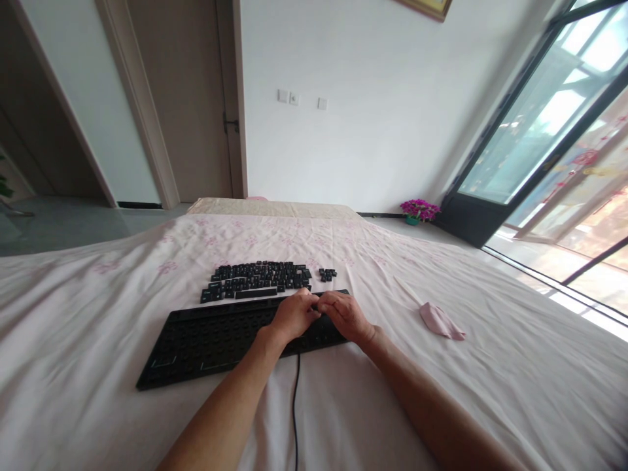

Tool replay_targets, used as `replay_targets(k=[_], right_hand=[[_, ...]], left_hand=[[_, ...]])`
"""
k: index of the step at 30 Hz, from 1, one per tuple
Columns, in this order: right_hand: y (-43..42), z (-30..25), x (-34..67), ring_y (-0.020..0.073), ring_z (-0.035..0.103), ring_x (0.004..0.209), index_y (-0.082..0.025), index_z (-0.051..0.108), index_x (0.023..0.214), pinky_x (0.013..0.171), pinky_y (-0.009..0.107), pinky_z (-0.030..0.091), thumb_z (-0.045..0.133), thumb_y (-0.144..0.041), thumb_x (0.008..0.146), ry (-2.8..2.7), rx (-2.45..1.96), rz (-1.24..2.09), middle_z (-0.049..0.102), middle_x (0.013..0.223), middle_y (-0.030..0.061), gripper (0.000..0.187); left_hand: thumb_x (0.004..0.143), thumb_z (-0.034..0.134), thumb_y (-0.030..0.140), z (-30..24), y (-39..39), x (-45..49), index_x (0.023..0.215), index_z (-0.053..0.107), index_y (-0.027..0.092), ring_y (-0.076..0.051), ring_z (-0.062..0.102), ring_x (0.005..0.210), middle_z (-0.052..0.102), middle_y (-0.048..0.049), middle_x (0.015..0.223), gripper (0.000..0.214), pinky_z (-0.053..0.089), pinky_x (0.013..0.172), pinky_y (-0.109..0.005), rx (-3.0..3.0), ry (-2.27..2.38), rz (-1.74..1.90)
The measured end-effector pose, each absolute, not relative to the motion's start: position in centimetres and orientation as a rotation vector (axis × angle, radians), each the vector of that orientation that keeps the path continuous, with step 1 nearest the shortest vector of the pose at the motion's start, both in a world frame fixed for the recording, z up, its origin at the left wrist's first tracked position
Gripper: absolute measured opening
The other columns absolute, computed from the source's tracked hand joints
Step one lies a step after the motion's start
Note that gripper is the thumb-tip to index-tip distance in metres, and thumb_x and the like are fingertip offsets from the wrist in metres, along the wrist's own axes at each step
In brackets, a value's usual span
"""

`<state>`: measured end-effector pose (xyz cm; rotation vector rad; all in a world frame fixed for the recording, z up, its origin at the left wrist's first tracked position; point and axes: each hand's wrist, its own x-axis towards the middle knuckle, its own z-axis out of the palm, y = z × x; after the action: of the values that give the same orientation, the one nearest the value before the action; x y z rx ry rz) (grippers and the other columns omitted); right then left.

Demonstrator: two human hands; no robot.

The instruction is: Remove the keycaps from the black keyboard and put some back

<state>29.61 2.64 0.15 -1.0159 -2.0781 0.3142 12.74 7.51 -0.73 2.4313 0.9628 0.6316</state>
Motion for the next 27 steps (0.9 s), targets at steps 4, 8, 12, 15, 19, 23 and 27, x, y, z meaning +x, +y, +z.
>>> replay_targets(k=[4,8,12,15,19,23,27], right_hand=[[2.81,0.40,29.62,0.0137,0.058,0.071,-0.021,0.059,0.078,0.071,0.026,0.045,0.042,-0.033,0.098,-2.007,-1.055,0.388,0.062,0.074,0.0013,0.029],[3.13,0.46,29.85,0.0143,0.059,0.072,-0.020,0.058,0.075,0.073,0.027,0.046,0.040,-0.038,0.098,-1.891,-1.078,0.478,0.062,0.074,0.0018,0.034],[3.18,0.15,29.95,0.0146,0.059,0.073,-0.020,0.058,0.076,0.074,0.028,0.046,0.041,-0.040,0.098,-1.964,-1.030,0.497,0.062,0.075,0.0020,0.034],[3.09,-0.10,29.93,0.0135,0.056,0.068,-0.020,0.058,0.074,0.070,0.027,0.045,0.040,-0.043,0.098,-1.890,-1.081,0.521,0.060,0.072,0.0014,0.038],[3.22,-0.11,30.06,0.0109,0.047,0.057,-0.019,0.058,0.073,0.060,0.025,0.042,0.039,-0.048,0.097,-1.708,-1.161,0.572,0.058,0.069,0.0006,0.042],[3.44,-0.04,30.19,0.0100,0.044,0.053,-0.019,0.057,0.075,0.054,0.024,0.039,0.038,-0.051,0.097,-1.641,-1.175,0.642,0.057,0.067,0.0001,0.043],[3.19,-0.08,30.05,0.0105,0.047,0.056,-0.019,0.059,0.075,0.058,0.025,0.041,0.040,-0.047,0.097,-1.727,-1.145,0.553,0.058,0.071,0.0010,0.040]], left_hand=[[0.083,0.058,0.023,-0.69,7.50,12.74,0.086,0.068,0.023,-0.015,0.061,0.078,0.061,-0.0015,0.086,0.011,0.041,0.067,-0.023,2.419,0.975,0.615],[0.079,0.061,0.020,-0.58,7.40,12.87,0.090,0.068,0.025,-0.015,0.061,0.078,0.061,-0.0005,0.087,0.014,0.041,0.068,-0.023,2.425,1.017,0.600],[0.083,0.058,0.024,-0.53,7.26,12.92,0.090,0.069,0.025,-0.015,0.062,0.078,0.061,-0.0016,0.087,0.013,0.041,0.066,-0.023,2.430,1.044,0.592],[0.083,0.057,0.024,-0.49,7.16,12.89,0.091,0.069,0.025,-0.015,0.062,0.079,0.062,-0.0019,0.089,0.014,0.041,0.067,-0.023,2.427,1.040,0.601],[0.080,0.061,0.022,-0.45,7.07,12.86,0.096,0.071,0.028,-0.016,0.062,0.082,0.063,-0.0016,0.091,0.020,0.043,0.069,-0.024,2.413,1.050,0.603],[0.080,0.063,0.024,-0.43,7.08,12.80,0.106,0.071,0.031,-0.017,0.062,0.084,0.064,-0.0016,0.095,0.028,0.044,0.072,-0.025,2.390,1.060,0.610],[0.080,0.065,0.026,-0.30,6.88,13.02,0.097,0.071,0.029,-0.016,0.062,0.080,0.063,-0.0010,0.091,0.019,0.042,0.068,-0.024,2.403,1.085,0.610]])
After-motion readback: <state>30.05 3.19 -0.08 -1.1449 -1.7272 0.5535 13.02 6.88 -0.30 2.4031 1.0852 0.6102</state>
